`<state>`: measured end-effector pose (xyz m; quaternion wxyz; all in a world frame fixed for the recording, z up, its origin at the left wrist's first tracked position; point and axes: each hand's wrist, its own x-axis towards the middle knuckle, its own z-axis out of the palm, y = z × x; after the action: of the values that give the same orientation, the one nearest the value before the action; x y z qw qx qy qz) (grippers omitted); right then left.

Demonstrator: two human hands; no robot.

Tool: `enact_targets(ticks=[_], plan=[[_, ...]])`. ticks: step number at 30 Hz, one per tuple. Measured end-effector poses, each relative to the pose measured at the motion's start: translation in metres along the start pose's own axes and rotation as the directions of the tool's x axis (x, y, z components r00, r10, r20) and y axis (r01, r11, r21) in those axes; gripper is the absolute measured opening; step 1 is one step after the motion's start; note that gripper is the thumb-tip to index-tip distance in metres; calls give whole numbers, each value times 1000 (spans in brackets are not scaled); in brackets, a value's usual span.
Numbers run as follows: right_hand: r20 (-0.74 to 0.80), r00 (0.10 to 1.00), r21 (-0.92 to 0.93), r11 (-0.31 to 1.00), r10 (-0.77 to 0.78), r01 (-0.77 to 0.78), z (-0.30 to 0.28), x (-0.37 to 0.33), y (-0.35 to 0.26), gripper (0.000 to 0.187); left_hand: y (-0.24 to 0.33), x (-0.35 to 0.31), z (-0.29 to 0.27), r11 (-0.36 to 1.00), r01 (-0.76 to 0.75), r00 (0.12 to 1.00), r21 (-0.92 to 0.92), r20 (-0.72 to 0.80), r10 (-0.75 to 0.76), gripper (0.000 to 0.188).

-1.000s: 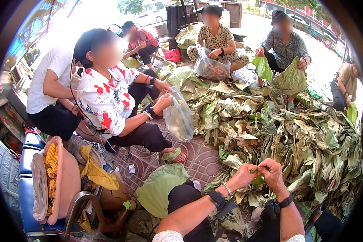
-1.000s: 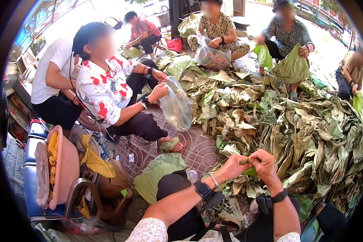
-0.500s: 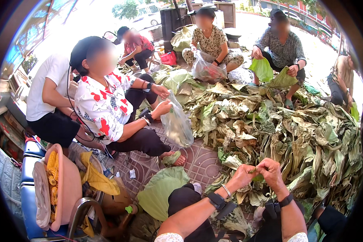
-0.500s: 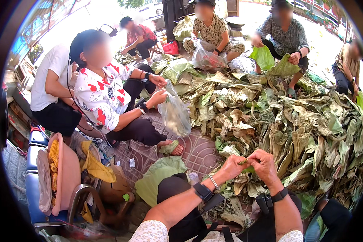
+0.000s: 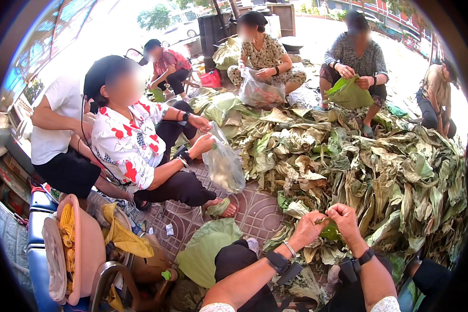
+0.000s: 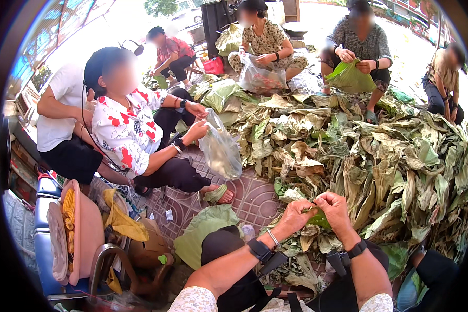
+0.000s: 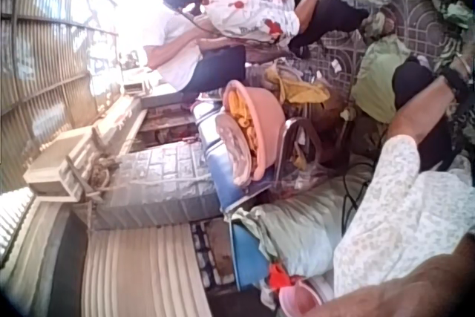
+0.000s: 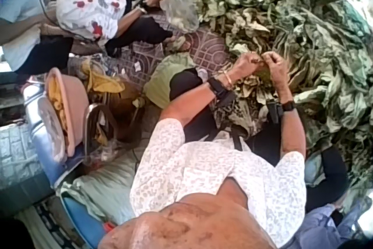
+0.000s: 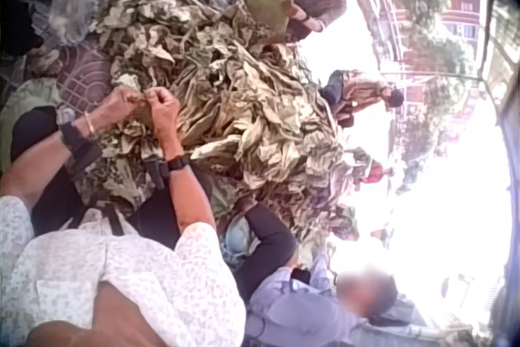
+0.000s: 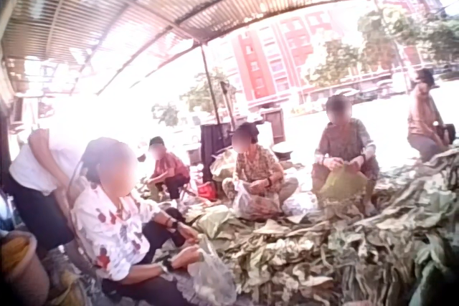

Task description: The person sorts through a pile of large leaves, picking them up one at a time, folding them, and stacking them with others.

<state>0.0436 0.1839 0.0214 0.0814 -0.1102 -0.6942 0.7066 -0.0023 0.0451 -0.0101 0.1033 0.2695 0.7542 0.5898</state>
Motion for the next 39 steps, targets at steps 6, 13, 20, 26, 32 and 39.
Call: enact_targets(ticks=[6,13,20,26,32,39], plan=[[116,993,-226,974,37,-10,-6,-5,-12,4,-3,6,-3,973,-216,967,76,-122,224,15],[69,964,-424,867,-256,261,1,-7,-16,3,10,2,-9,999,29,995,-13,96,-28,22],[100,958,-477,832,-269,284,1,-9,-20,4,8,3,-10,988,148,973,-53,189,-136,23],[53,986,-366,916,-157,166,3,-9,-11,7,-21,3,0,994,80,983,-71,173,-66,17],[28,997,-94,993,76,-73,-2,-3,4,13,-12,2,-1,1000,-6,988,11,152,4,14],[-1,998,89,994,69,-68,-4,2,16,13,0,0,-1,1000,-17,998,2,65,17,18]])
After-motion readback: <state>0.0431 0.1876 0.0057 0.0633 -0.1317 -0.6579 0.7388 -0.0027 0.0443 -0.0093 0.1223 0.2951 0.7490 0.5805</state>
